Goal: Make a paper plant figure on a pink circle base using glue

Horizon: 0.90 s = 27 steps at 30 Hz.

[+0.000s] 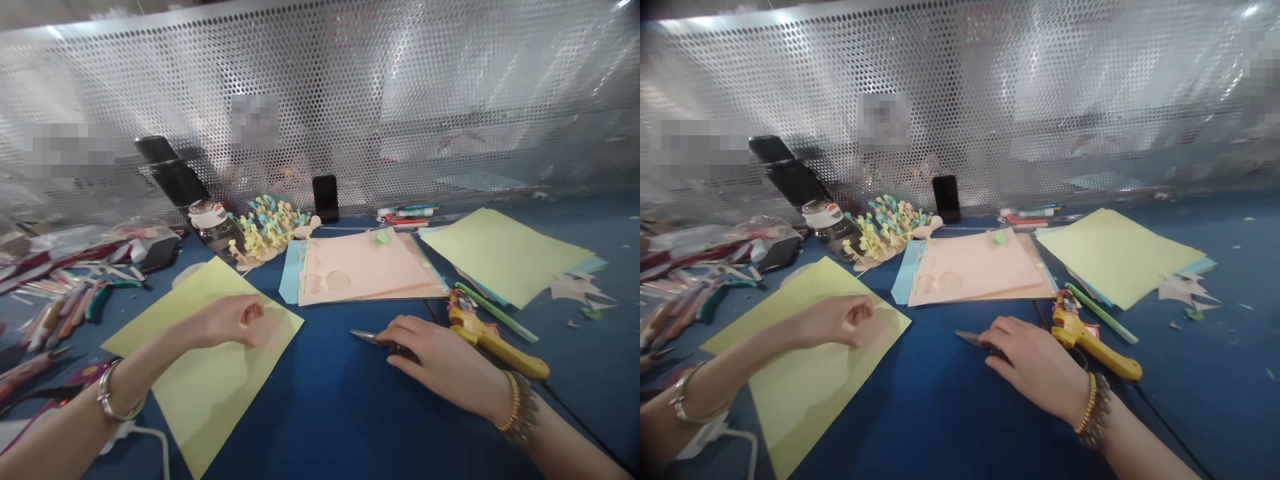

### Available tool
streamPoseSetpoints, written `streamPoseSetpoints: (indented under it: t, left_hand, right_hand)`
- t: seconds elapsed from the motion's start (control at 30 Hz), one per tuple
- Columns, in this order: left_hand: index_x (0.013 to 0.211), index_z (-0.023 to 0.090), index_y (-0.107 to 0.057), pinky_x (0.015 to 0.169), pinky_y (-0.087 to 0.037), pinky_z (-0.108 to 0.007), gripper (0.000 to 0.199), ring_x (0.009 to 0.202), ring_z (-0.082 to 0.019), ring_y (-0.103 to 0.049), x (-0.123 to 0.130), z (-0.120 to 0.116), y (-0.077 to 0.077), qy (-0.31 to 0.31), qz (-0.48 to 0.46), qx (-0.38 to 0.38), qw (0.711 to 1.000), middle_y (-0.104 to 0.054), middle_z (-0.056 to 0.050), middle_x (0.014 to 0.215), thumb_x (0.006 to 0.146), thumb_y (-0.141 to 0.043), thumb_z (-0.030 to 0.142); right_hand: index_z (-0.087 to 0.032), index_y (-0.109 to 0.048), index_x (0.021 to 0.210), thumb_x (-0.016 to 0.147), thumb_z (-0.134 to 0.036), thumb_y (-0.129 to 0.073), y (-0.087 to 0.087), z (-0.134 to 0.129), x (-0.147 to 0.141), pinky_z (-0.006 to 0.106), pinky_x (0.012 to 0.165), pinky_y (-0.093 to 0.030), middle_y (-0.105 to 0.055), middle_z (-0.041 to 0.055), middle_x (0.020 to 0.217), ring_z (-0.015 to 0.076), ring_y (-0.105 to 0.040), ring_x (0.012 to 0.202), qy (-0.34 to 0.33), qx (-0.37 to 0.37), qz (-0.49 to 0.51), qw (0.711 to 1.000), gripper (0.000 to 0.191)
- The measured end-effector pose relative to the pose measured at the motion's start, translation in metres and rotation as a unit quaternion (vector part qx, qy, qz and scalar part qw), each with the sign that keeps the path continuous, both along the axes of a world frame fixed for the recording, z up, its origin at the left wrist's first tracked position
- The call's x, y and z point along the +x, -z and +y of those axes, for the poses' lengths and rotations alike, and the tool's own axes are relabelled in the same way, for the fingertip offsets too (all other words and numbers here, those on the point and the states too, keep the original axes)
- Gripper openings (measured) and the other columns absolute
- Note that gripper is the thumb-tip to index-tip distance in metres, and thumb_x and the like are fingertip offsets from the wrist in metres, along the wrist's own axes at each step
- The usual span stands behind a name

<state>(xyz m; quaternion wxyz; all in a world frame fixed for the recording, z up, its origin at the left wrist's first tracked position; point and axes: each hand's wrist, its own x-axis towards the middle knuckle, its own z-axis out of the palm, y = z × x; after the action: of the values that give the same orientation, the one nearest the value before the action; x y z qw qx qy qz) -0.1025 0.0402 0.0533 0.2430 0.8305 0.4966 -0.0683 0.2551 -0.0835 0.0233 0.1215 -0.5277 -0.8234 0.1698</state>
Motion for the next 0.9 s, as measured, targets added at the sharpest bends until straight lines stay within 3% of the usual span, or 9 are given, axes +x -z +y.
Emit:
streamPoseSetpoints:
  t: [0.17,0.27,0.43,0.5,0.7,0.83,0.9]
  left_hand:
    - [0.078,0.019,-0.060,0.070,-0.039,-0.028,0.023,0.085,-0.023,-0.057,0.002,0.001,-0.001,0.033,0.012,0.039,0.999,-0.062,-0.003,0.089,0.062,-0.066,0.034]
    - [0.074,0.019,-0.054,0.064,-0.036,-0.027,0.023,0.078,-0.022,-0.055,-0.001,0.003,0.000,0.023,0.023,0.056,0.998,-0.061,-0.003,0.084,0.060,-0.067,0.034]
    - [0.084,0.021,-0.053,0.054,-0.031,-0.025,0.025,0.067,-0.020,-0.055,0.003,0.003,-0.006,-0.017,0.031,-0.004,0.999,-0.061,0.000,0.074,0.066,-0.063,0.037]
    - [0.090,0.021,-0.057,0.057,-0.034,-0.026,0.027,0.072,-0.022,-0.058,0.010,0.003,-0.012,-0.017,0.035,-0.005,0.999,-0.065,-0.001,0.079,0.069,-0.061,0.037]
    - [0.090,0.020,-0.064,0.073,-0.042,-0.032,0.034,0.090,-0.028,-0.062,0.022,0.022,-0.028,-0.035,0.036,0.083,0.995,-0.069,-0.007,0.102,0.080,-0.049,0.049]
    - [0.114,0.019,-0.060,0.089,-0.042,-0.036,0.050,0.111,-0.033,-0.057,0.018,0.047,-0.025,-0.042,0.000,0.140,0.989,-0.061,-0.012,0.126,0.077,-0.055,0.052]
    - [0.120,0.017,-0.058,0.091,-0.042,-0.037,0.058,0.112,-0.034,-0.057,0.022,0.058,-0.021,-0.046,-0.009,0.147,0.988,-0.060,-0.014,0.128,0.075,-0.056,0.053]
  right_hand:
    - [-0.025,-0.065,0.110,0.090,-0.025,-0.054,0.001,0.000,0.001,0.042,0.086,-0.051,-0.064,0.0061,0.109,0.0240,-0.061,0.099,-0.006,0.002,-0.010,1.000,0.023]
    - [-0.024,-0.064,0.111,0.090,-0.025,-0.053,0.000,-0.001,0.002,0.044,0.086,-0.051,-0.064,0.0065,0.110,0.0246,-0.061,0.099,-0.012,-0.002,-0.012,1.000,0.024]
    - [-0.024,-0.063,0.112,0.090,-0.024,-0.053,0.000,-0.001,0.002,0.045,0.087,-0.050,-0.063,0.0060,0.110,0.0246,-0.060,0.100,-0.012,-0.011,-0.015,1.000,0.024]
    - [-0.024,-0.063,0.112,0.090,-0.023,-0.053,0.000,0.000,0.001,0.045,0.087,-0.050,-0.062,0.0060,0.110,0.0243,-0.060,0.100,-0.011,-0.014,-0.014,1.000,0.024]
    - [-0.025,-0.063,0.112,0.090,-0.023,-0.054,0.000,0.000,0.001,0.045,0.088,-0.049,-0.062,0.0050,0.109,0.0240,-0.059,0.099,-0.010,-0.016,-0.008,1.000,0.024]
    - [-0.026,-0.063,0.111,0.090,-0.024,-0.055,0.000,-0.001,0.001,0.045,0.086,-0.049,-0.062,0.0044,0.107,0.0235,-0.059,0.097,-0.008,-0.024,-0.003,1.000,0.023]
    - [-0.025,-0.063,0.110,0.090,-0.024,-0.055,0.000,0.000,0.001,0.045,0.086,-0.049,-0.062,0.0048,0.107,0.0238,-0.059,0.097,-0.008,-0.021,-0.003,1.000,0.022]
